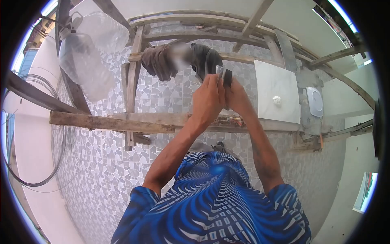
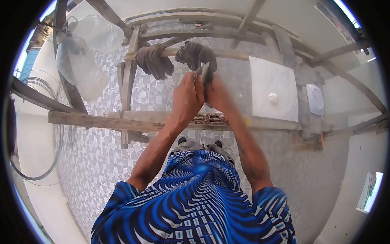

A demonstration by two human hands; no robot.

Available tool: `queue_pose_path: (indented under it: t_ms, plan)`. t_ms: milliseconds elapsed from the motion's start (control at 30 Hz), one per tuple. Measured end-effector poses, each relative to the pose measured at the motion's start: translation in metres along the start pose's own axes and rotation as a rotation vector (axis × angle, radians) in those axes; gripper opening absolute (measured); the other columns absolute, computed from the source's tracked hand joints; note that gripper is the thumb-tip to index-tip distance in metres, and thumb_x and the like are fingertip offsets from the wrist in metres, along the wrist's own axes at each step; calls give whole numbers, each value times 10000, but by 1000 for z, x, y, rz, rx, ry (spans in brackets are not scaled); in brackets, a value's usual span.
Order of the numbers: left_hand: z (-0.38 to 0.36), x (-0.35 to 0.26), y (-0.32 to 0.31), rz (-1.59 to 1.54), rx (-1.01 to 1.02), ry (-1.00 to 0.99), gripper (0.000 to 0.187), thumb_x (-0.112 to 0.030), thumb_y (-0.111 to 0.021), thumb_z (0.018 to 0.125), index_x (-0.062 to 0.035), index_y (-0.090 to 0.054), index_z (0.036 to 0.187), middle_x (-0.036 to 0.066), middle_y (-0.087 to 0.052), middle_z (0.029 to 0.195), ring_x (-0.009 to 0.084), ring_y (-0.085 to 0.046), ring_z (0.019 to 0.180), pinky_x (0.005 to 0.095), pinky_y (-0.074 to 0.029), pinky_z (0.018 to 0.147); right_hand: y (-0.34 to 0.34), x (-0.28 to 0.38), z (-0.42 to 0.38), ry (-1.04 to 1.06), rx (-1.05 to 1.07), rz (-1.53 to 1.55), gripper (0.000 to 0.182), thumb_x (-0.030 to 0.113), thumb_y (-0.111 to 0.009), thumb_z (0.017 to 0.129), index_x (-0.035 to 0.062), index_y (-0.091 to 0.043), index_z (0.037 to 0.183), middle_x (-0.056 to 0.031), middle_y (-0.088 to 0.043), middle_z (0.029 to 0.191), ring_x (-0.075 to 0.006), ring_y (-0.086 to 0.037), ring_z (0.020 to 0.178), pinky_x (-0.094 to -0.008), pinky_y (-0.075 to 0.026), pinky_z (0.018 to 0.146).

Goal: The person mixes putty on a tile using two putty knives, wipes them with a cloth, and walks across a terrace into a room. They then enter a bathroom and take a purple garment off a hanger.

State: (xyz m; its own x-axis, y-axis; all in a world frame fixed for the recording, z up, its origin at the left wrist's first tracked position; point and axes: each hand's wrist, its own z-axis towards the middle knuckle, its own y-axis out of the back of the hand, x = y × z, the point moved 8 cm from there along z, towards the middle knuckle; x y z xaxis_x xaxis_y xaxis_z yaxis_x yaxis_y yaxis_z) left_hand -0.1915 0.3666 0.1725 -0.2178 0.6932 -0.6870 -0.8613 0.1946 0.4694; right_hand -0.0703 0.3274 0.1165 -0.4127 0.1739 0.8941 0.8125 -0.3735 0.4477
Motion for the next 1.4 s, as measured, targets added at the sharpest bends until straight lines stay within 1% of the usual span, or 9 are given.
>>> queue_pose_path:
  t_ms: [367, 500, 600, 700, 933, 1033, 1067, 1167, 1400]
  plan:
    - [7, 28, 8, -15, -70, 132, 189, -179, -512, 981, 5, -548, 994, 235, -619, 883, 452, -605, 791, 498, -470, 652, -4, 43, -23, 331, -75, -82, 259, 34, -444, 912, -61, -513, 1143, -268, -575, 1043, -454, -569, 956, -454, -456, 836]
    - [15, 42, 19, 66, -160, 77, 148, -147, -527, 968, -9, -558, 1010, 209, -624, 844, 418, -621, 732, 493, -484, 606, 8, 35, -29, -75, 3, 47, 238, 129, -482, 922, -30, -556, 1083, -212, -617, 853, -375, -592, 798, -430, -459, 764]
    - [13, 47, 23, 107, -113, 109, 150, -142, -531, 964, -2, -559, 1010, 210, -631, 856, 418, -625, 729, 484, -489, 603, 22, 19, -21, -68, -107, -29, 287, 170, -499, 950, -47, -611, 1101, -102, -635, 798, -158, -573, 751, -325, -470, 721]
    - [10, 37, 25, 69, -112, 98, 143, -137, -538, 960, -1, -555, 1004, 202, -628, 846, 415, -622, 719, 477, -487, 595, 21, 1, -10, -37, -135, 16, 287, 202, -515, 959, -34, -621, 1083, -94, -640, 800, -151, -569, 733, -324, -467, 707]
    - [26, 44, 14, 66, -109, 152, 182, -165, -532, 964, 14, -551, 937, 232, -619, 830, 452, -595, 751, 491, -458, 638, -3, 41, -25, -14, -136, 19, 363, 323, -507, 977, -20, -615, 1030, -239, -612, 788, -412, -560, 728, -415, -457, 697]
    - [31, 52, 25, 92, -114, 157, 210, -173, -514, 976, 26, -543, 916, 243, -610, 804, 464, -582, 743, 497, -449, 640, 15, 13, -16, -118, -176, -134, 392, 344, -504, 981, -20, -616, 1075, -223, -601, 757, -346, -581, 708, -401, -462, 699]
    - [29, 49, 31, 95, -133, 143, 191, -159, -512, 975, 24, -533, 925, 233, -604, 804, 454, -581, 727, 499, -448, 625, 27, 15, -11, 53, -306, 4, 398, 345, -556, 993, -34, -653, 1063, -14, -615, 762, -106, -516, 672, -288, -435, 627]
    - [22, 45, 36, 65, -118, 190, 160, -136, -505, 976, 18, -520, 935, 219, -592, 790, 435, -583, 719, 501, -440, 604, 43, -18, -9, -261, -353, 382, 437, 373, -545, 1003, -24, -629, 1165, -4, -657, 927, -86, -567, 791, -249, -459, 706]
    - [11, 10, 17, -2, -140, 85, 90, -94, -530, 959, -14, -518, 999, 183, -581, 829, 410, -590, 693, 469, -458, 582, 19, 5, -18, -2, -457, 407, 486, 390, -474, 1010, -54, -603, 1160, -112, -647, 929, -161, -551, 839, -325, -450, 781]
